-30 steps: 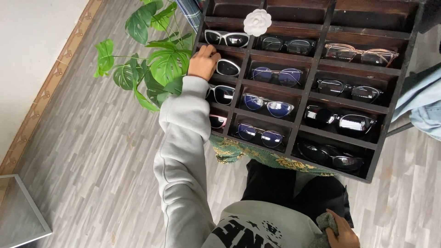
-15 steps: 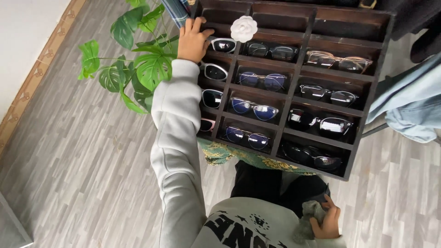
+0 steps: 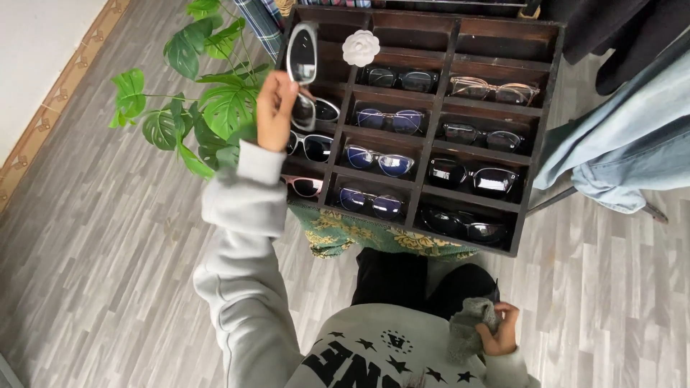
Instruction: Cleaning multiple pairs of sunglasses in a display tray using a microfiber cloth.
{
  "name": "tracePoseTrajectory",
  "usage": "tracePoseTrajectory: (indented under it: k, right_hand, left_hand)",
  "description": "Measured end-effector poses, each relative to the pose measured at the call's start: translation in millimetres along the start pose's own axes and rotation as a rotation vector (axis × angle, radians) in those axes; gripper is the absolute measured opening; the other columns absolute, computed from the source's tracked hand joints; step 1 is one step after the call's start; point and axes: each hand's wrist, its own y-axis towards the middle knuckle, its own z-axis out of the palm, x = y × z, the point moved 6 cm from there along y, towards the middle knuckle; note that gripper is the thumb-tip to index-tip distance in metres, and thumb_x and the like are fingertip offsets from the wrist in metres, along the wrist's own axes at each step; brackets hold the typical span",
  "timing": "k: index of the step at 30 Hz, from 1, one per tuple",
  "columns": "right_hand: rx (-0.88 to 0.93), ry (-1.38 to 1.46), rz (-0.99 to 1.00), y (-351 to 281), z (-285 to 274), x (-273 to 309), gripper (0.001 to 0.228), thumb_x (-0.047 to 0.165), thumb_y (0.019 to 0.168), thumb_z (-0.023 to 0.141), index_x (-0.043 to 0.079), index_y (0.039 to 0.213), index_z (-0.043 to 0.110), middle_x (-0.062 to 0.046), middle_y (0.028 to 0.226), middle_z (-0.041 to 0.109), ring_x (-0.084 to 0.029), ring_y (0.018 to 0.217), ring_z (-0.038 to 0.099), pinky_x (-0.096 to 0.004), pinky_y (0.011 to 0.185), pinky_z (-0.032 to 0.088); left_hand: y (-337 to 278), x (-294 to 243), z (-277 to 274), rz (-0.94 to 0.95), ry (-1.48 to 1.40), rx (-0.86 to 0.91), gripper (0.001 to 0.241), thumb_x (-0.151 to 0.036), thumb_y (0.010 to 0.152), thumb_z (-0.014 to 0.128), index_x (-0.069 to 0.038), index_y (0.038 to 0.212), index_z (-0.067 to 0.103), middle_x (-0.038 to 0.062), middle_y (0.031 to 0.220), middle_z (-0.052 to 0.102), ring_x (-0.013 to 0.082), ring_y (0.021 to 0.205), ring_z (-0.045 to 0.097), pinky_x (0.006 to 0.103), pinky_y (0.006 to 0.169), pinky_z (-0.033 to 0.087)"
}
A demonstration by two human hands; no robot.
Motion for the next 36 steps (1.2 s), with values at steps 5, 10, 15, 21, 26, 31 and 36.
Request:
tracePoseTrajectory:
  k: [5,10,15,21,26,31,36]
  right_hand:
    - [0.184,0.306,-0.334,55.5,19.9,123.7,0.047,-0.003,0.074,0.05,-0.002,0.121,0.04,-0.021,0.115,0.053,-0.032,0.112,0.052,-0.044,0.099,0.038]
    - [0.093,0.366,-0.384,76.1,-11.4,219.2,0.037,0.002,0.078,0.054,-0.005,0.113,0.042,-0.024,0.102,0.055,-0.037,0.097,0.052,-0.051,0.089,0.036]
    - [-0.187,0.334,-0.366,68.1,-38.6,261.2,0.034,0.018,0.087,0.054,-0.007,0.106,0.042,-0.024,0.086,0.055,-0.029,0.075,0.055,-0.041,0.075,0.045]
    - [-0.135,0.357,-0.433,53.6,-16.4,304.4,0.044,0.019,0.096,0.047,0.009,0.131,0.023,-0.02,0.104,0.051,-0.028,0.083,0.058,-0.043,0.082,0.046]
    - [-0.176,0.393,-0.492,64.0,6.5,296.1,0.032,0.015,0.094,0.049,0.016,0.109,0.021,-0.019,0.103,0.039,-0.026,0.081,0.049,-0.04,0.08,0.041]
    - [-0.188,0.251,-0.537,69.6,42.0,293.2,0.046,0.016,0.082,0.07,0.01,0.1,0.028,-0.016,0.099,0.045,-0.031,0.095,0.046,-0.04,0.085,0.033]
    - [-0.326,0.2,-0.388,85.3,14.7,283.7,0.04,0.015,0.087,0.068,0.006,0.102,0.031,-0.011,0.093,0.044,-0.022,0.083,0.041,-0.035,0.077,0.033]
  left_hand:
    - [-127.7,-20.9,102.2,-0.16,-0.618,0.075,0.018,-0.023,0.097,0.051,-0.006,0.098,0.048,0.022,0.085,0.065,0.0256,0.074,0.069,0.0309,0.066,0.056]
    - [-245.9,-24.3,206.0,-0.477,-1.117,0.072,0.022,-0.009,0.092,0.058,-0.001,0.105,0.043,0.031,0.101,0.065,0.0406,0.094,0.067,0.0471,0.084,0.055]
    - [-287.6,-57.9,230.1,-0.259,-0.869,0.105,0.009,0.005,0.093,0.049,0.008,0.101,0.047,0.026,0.08,0.066,0.033,0.075,0.069,0.0413,0.076,0.055]
    - [-305.0,-68.3,228.8,-0.184,-0.738,0.083,0.009,0.005,0.093,0.049,0.011,0.1,0.051,0.022,0.074,0.067,0.0255,0.069,0.068,0.0338,0.078,0.053]
    - [-309.2,-74.8,231.1,-0.208,-0.716,0.096,0.007,0.005,0.092,0.051,0.011,0.098,0.051,0.022,0.073,0.067,0.0266,0.07,0.067,0.0353,0.075,0.054]
    - [-315.7,-69.1,230.8,-0.158,-0.558,0.146,0.004,0.007,0.091,0.053,0.006,0.094,0.052,0.021,0.072,0.067,0.0227,0.062,0.064,0.0318,0.062,0.053]
    - [-322.0,-88.2,233.7,-0.031,-0.409,0.132,0.016,-0.008,0.096,0.048,0.003,0.092,0.058,0.016,0.072,0.064,0.0261,0.056,0.06,0.0305,0.057,0.051]
